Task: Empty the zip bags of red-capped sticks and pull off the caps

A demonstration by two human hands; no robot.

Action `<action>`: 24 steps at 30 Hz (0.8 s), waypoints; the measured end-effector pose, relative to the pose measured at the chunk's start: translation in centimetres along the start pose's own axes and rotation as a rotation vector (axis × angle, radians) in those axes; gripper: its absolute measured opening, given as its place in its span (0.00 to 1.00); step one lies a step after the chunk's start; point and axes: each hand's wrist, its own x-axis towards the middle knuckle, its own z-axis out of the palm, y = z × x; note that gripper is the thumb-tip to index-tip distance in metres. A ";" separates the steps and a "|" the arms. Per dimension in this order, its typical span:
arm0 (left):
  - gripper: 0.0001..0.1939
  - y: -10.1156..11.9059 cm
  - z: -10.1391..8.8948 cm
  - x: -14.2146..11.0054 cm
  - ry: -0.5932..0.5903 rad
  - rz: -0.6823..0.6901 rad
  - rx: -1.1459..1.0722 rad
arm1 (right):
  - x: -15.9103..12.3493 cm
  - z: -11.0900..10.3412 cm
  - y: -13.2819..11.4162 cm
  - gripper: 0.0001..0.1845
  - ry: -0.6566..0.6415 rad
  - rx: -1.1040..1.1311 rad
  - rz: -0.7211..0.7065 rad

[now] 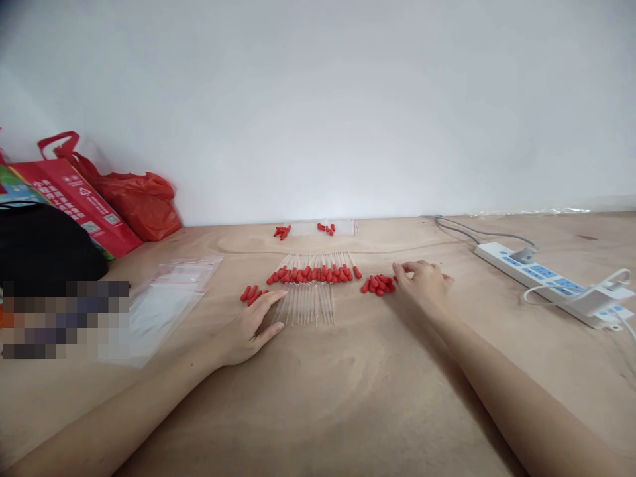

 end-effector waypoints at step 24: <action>0.38 -0.1 0.0 0.5 -0.118 -0.003 -0.087 | 2.5 2.8 -8.7 0.17 -0.313 -0.214 -0.066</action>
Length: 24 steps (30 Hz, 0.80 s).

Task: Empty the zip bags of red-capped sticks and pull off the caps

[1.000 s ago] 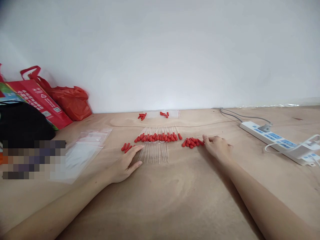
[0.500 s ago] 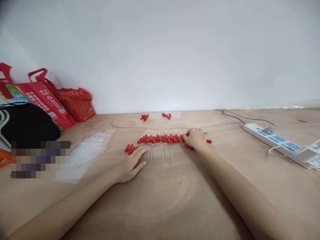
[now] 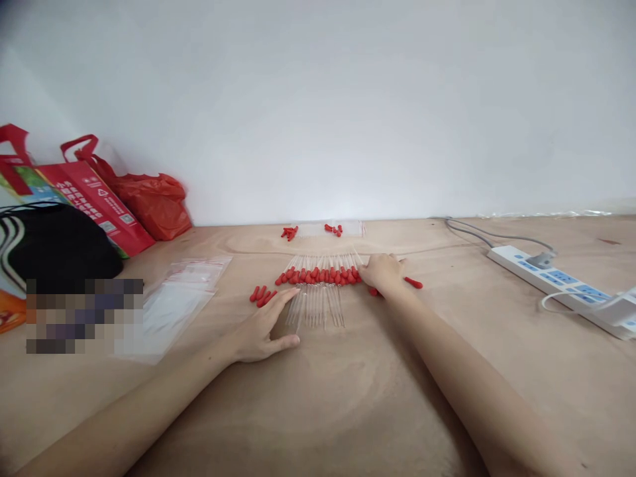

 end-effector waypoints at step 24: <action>0.16 0.0 0.8 0.4 0.388 0.224 0.264 | -10.7 2.1 0.4 0.11 0.560 0.222 -0.882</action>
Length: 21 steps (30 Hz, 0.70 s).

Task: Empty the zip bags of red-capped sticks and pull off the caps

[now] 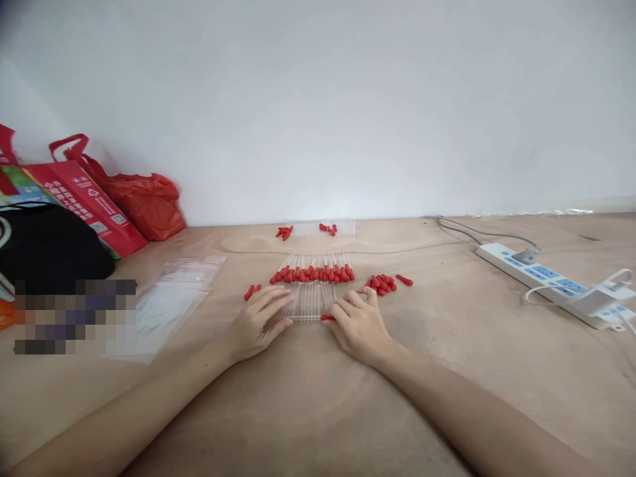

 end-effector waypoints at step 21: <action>0.09 2.6 0.1 0.5 0.071 0.166 0.067 | 0.0 0.4 -0.9 0.09 0.008 0.075 -0.093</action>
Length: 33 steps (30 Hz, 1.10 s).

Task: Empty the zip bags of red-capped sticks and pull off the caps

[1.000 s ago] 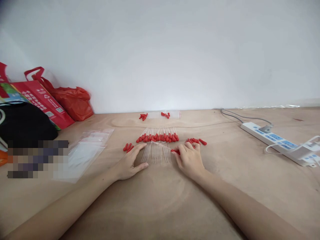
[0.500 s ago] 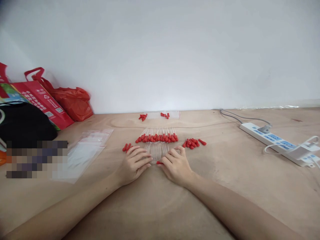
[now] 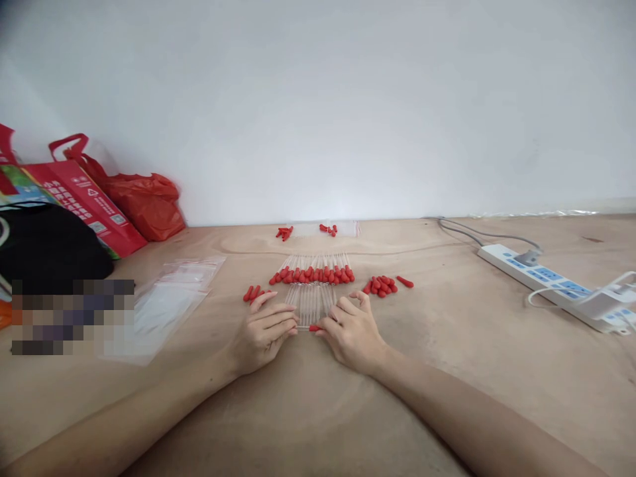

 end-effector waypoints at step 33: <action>0.14 -3.9 1.3 -1.5 0.059 -0.315 0.069 | -3.3 -3.4 13.7 0.11 -0.186 0.012 1.164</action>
